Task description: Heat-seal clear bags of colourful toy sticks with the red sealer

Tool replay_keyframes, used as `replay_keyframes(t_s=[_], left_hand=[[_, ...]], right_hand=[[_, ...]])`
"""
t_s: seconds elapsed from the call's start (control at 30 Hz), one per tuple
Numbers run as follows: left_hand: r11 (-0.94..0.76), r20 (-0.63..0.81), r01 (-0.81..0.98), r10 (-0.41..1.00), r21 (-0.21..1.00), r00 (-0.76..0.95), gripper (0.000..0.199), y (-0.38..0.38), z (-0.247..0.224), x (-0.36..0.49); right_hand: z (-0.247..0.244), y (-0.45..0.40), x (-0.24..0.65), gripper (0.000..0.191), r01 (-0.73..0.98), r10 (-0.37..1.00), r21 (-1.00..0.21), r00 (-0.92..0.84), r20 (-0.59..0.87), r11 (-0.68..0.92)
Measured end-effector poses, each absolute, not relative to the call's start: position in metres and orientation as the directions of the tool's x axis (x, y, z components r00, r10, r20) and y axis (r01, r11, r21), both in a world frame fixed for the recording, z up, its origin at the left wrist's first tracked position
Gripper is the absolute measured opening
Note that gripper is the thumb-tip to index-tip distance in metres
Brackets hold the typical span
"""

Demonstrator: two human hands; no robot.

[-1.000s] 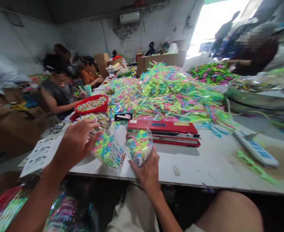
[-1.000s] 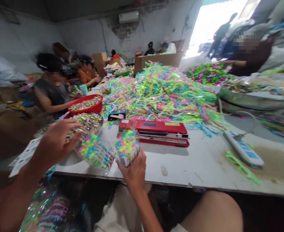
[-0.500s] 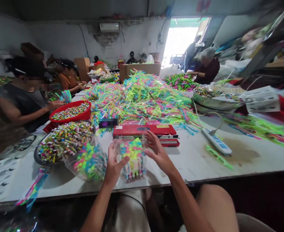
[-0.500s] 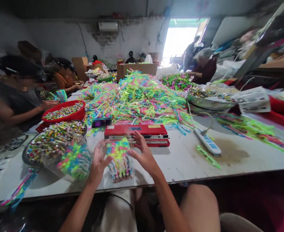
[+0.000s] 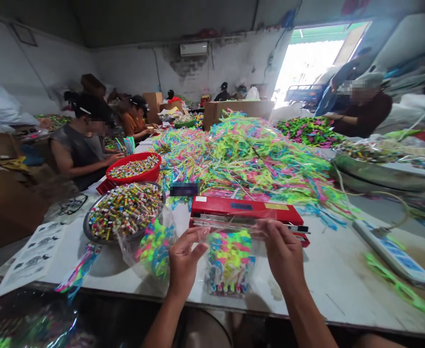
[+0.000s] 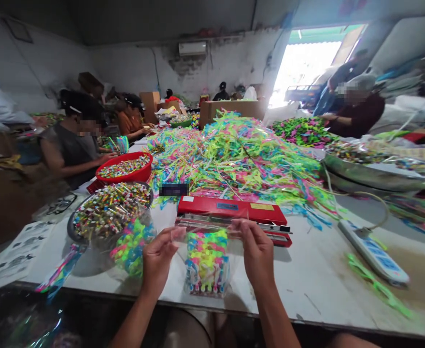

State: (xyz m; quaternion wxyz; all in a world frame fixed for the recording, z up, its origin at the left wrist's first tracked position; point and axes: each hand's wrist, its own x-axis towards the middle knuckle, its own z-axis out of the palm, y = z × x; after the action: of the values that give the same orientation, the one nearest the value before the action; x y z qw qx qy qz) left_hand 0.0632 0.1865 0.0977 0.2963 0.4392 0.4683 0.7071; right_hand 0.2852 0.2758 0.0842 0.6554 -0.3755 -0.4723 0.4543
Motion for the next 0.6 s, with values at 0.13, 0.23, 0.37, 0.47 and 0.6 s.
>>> replay_keyframes(t_s=[0.13,0.23,0.37,0.47,0.6], left_hand=[[-0.386,0.294,-0.106,0.830,0.917,-0.474,0.024,0.197,0.094,0.061],[-0.402,0.242,-0.216,0.817,0.890,-0.523,0.025,0.205,0.094,0.063],[-0.377,0.158,-0.307,0.817,0.874,-0.555,0.030,0.212,0.100,0.066],[-0.345,0.142,-0.313,0.840,0.885,-0.523,0.031,0.218,0.113,0.063],[-0.398,0.218,-0.238,0.810,0.886,-0.544,0.032,0.226,0.130,0.056]], right_hand=[[0.098,0.280,0.290,0.036,-0.413,0.948,-0.854,0.185,0.260,0.316],[0.103,0.281,0.294,0.034,-0.408,0.933,-0.843,0.228,0.279,0.352],[0.095,0.281,0.293,0.044,-0.290,0.948,-0.903,0.068,0.312,0.318],[0.090,0.282,0.288,0.040,-0.143,0.948,-0.940,-0.029,0.316,0.309],[0.088,0.284,0.289,0.033,-0.088,0.949,-0.945,0.058,0.310,0.314]])
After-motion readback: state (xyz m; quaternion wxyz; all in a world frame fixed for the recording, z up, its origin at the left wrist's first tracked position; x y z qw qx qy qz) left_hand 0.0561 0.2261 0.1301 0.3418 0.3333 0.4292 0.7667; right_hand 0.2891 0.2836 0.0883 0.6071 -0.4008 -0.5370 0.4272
